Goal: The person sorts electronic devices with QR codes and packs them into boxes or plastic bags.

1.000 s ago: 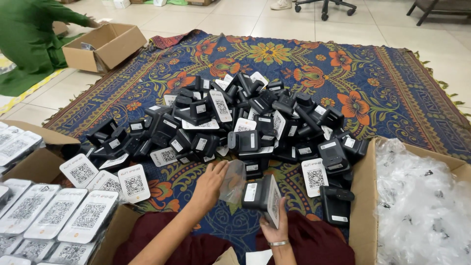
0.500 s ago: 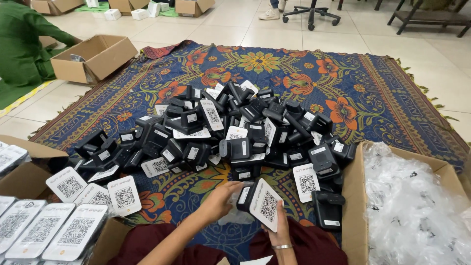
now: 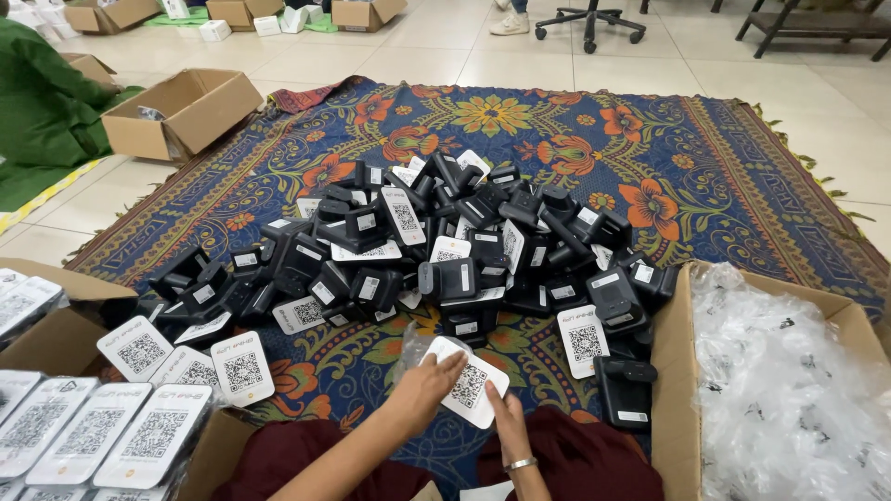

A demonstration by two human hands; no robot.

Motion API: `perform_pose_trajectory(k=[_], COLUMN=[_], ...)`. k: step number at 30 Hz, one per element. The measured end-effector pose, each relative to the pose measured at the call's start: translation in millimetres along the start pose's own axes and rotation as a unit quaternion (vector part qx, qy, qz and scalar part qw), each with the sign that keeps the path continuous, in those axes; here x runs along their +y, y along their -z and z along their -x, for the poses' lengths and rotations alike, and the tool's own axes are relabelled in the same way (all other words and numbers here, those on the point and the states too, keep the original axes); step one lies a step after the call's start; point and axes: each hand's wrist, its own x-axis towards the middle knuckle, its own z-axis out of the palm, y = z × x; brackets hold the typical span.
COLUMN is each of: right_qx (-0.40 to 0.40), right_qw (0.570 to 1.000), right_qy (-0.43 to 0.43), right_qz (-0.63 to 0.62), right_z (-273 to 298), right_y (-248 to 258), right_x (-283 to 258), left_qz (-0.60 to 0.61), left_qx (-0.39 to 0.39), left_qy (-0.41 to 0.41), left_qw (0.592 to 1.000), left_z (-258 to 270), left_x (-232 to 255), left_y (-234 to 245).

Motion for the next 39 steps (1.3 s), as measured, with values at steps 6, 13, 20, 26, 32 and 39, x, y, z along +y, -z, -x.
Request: perform_pose_trajectory(k=[6, 13, 20, 26, 32, 39], right_qx=[-0.044, -0.041, -0.093, -0.211, -0.170, -0.145], right_qw=[0.998, 0.859, 0.717, 0.816, 0.822, 0.751], right_qy=[-0.004, 0.245, 0.445, 0.216, 0.306, 0.417], right_qz=[0.046, 0.448, 0.528, 0.492, 0.448, 0.492], right_z=[-23, -35, 7, 44, 88, 86], right_y=[6, 14, 4, -34, -57, -48], right_x=[50, 86, 39, -18, -89, -97], left_qz=[0.036, 0.073, 0.206, 0.270, 0.348, 0.310], left_qx=[-0.010, 0.001, -0.018, 0.099, 0.117, 0.129], left_qy=[-0.072, -0.134, -0.057, 0.054, 0.242, 0.265], left_qw=[0.997, 0.988, 0.977, 0.956, 0.898, 0.904], left_z=[1, 8, 17, 21, 30, 36], left_x=[31, 58, 72, 16, -44, -56], left_y=[-27, -46, -10, -65, -32, -29])
